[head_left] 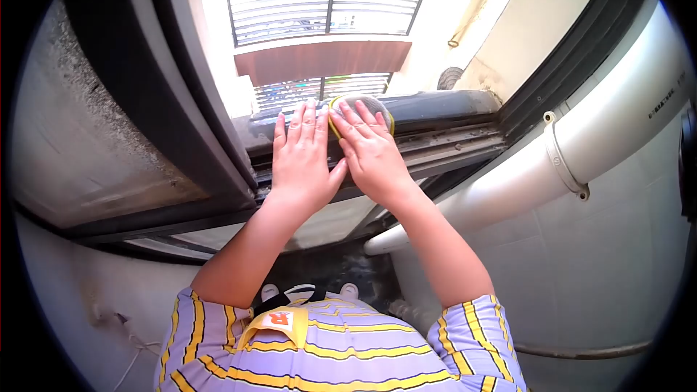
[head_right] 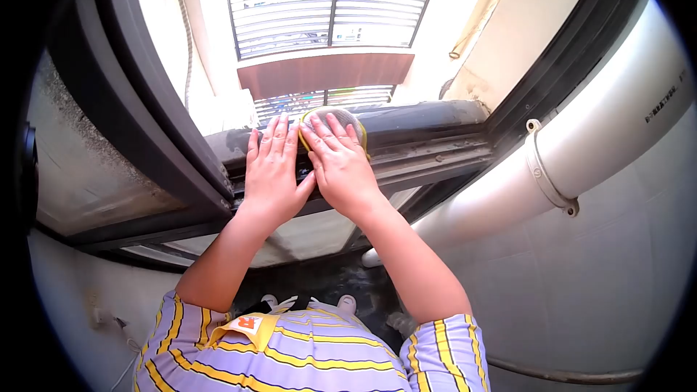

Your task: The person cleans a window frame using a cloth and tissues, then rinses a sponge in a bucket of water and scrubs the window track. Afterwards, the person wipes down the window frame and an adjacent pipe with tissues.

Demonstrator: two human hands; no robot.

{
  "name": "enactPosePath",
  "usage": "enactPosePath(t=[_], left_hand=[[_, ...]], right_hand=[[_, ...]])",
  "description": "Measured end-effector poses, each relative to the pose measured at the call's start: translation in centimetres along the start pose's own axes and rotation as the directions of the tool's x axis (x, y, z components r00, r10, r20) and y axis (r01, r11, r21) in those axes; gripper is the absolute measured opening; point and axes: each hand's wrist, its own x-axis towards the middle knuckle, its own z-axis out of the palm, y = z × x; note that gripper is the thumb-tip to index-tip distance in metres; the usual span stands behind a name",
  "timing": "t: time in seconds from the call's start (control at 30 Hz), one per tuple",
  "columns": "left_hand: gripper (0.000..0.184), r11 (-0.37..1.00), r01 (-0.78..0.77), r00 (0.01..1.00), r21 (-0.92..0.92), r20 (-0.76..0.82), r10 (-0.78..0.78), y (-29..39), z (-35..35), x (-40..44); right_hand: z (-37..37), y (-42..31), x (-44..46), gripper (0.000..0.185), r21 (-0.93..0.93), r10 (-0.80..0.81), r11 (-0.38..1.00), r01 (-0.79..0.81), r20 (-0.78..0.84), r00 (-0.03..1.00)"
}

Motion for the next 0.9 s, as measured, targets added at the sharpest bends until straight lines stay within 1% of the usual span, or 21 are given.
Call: enactPosePath(t=[0.03,0.07,0.1,0.13,0.17,0.2,0.23,0.27,0.3,0.37,0.4,0.43,0.47,0.5,0.57,0.67,0.7,0.73,0.77,0.83,0.9], left_hand=[[0.088,1.0,-0.001,1.0,-0.016,-0.008,0.001,-0.1,0.2,0.0],[0.087,0.998,-0.015,0.999,-0.059,-0.048,0.012,-0.1,0.1,-0.1],[0.087,0.999,-0.009,0.999,-0.048,-0.048,0.007,-0.1,0.3,-0.1],[0.086,0.999,0.005,1.0,-0.034,-0.014,-0.005,0.1,-0.2,-0.1],[0.086,1.0,0.017,1.0,-0.019,0.021,-0.017,0.3,-0.7,0.0],[0.086,1.0,0.012,1.0,-0.016,0.012,-0.011,0.3,-0.7,0.0],[0.086,1.0,0.007,1.0,-0.012,0.006,-0.007,0.3,-0.6,0.0],[0.086,1.0,0.001,1.0,-0.007,0.003,-0.001,0.3,-0.5,-0.1],[0.086,1.0,0.007,1.0,-0.008,0.017,-0.007,0.5,-0.6,0.0],[0.086,1.0,0.017,0.999,-0.004,0.039,-0.017,0.7,-0.9,0.2],[0.086,1.0,0.016,0.999,-0.02,0.036,-0.015,0.6,-0.8,0.2],[0.085,1.0,0.015,1.0,-0.019,0.025,-0.014,0.7,-0.8,0.3],[0.085,1.0,0.015,1.0,-0.017,0.017,-0.014,0.8,-0.7,0.3],[0.084,1.0,0.017,1.0,-0.016,0.01,-0.017,1.0,-0.6,0.3],[0.083,0.999,-0.034,0.999,0.029,-0.022,0.035,1.4,-0.4,0.5],[0.077,0.991,-0.123,0.992,-0.061,-0.023,0.122,3.8,0.1,1.0],[0.077,0.986,-0.144,0.99,-0.083,-0.016,0.143,4.4,0.6,1.3],[0.076,0.987,-0.148,0.989,-0.059,0.001,0.148,4.6,1.2,1.6],[0.077,0.986,-0.144,0.989,-0.078,0.008,0.145,4.7,1.1,1.8],[0.077,0.984,-0.139,0.99,-0.113,0.02,0.142,4.5,0.9,1.9],[0.078,0.979,-0.16,0.987,-0.124,0.007,0.162,4.5,0.8,1.9]], right_hand=[[-0.4,0.1,0.0,0.044,-0.003,0.006,1.0,-0.006,-0.004,1.0],[-1.3,0.8,0.0,0.044,-0.007,0.012,1.0,-0.012,0.03,0.999],[-2.0,2.7,0.0,0.044,-0.081,0.072,0.994,-0.071,0.016,0.997],[-2.9,5.2,-0.4,0.044,-0.177,0.173,0.968,-0.177,-0.035,0.984],[-4.3,8.2,-0.8,0.046,-0.234,0.305,0.921,-0.313,-0.07,0.95],[-5.6,12.0,-1.4,0.047,-0.292,0.394,0.866,-0.407,-0.106,0.913],[-6.5,15.6,-2.0,0.048,-0.279,0.506,0.797,-0.535,-0.174,0.845],[-7.8,17.2,-2.5,0.049,-0.207,0.577,0.759,-0.617,-0.222,0.786],[-7.8,17.8,-2.1,0.048,-0.233,0.576,0.744,-0.627,-0.253,0.777],[-6.6,18.2,-2.1,0.047,-0.214,0.576,0.738,-0.64,-0.295,0.762],[-6.0,17.1,-1.9,0.046,-0.199,0.551,0.768,-0.609,-0.279,0.786],[-5.8,14.2,-1.3,0.045,-0.198,0.536,0.79,-0.58,-0.236,0.811],[-4.8,12.1,-1.2,0.044,-0.195,0.472,0.838,-0.51,-0.213,0.856],[-4.3,9.2,-0.9,0.044,-0.179,0.441,0.866,-0.467,-0.168,0.882],[-2.9,5.4,-1.2,0.045,-0.129,0.378,0.91,-0.395,-0.14,0.915],[-3.3,5.9,-1.4,0.045,-0.152,0.354,0.915,-0.372,-0.133,0.926],[-4.0,6.7,-1.1,0.046,-0.187,0.406,0.887,-0.421,-0.115,0.906],[-4.5,8.2,-0.8,0.047,-0.23,0.487,0.829,-0.51,-0.149,0.86],[-4.9,10.3,-0.6,0.049,-0.267,0.561,0.76,-0.592,-0.19,0.806],[-6.7,16.2,0.2,0.052,-0.312,0.698,0.615,-0.724,-0.212,0.684],[-8.3,20.0,1.2,0.053,-0.275,0.799,0.473,-0.837,-0.267,0.539]])
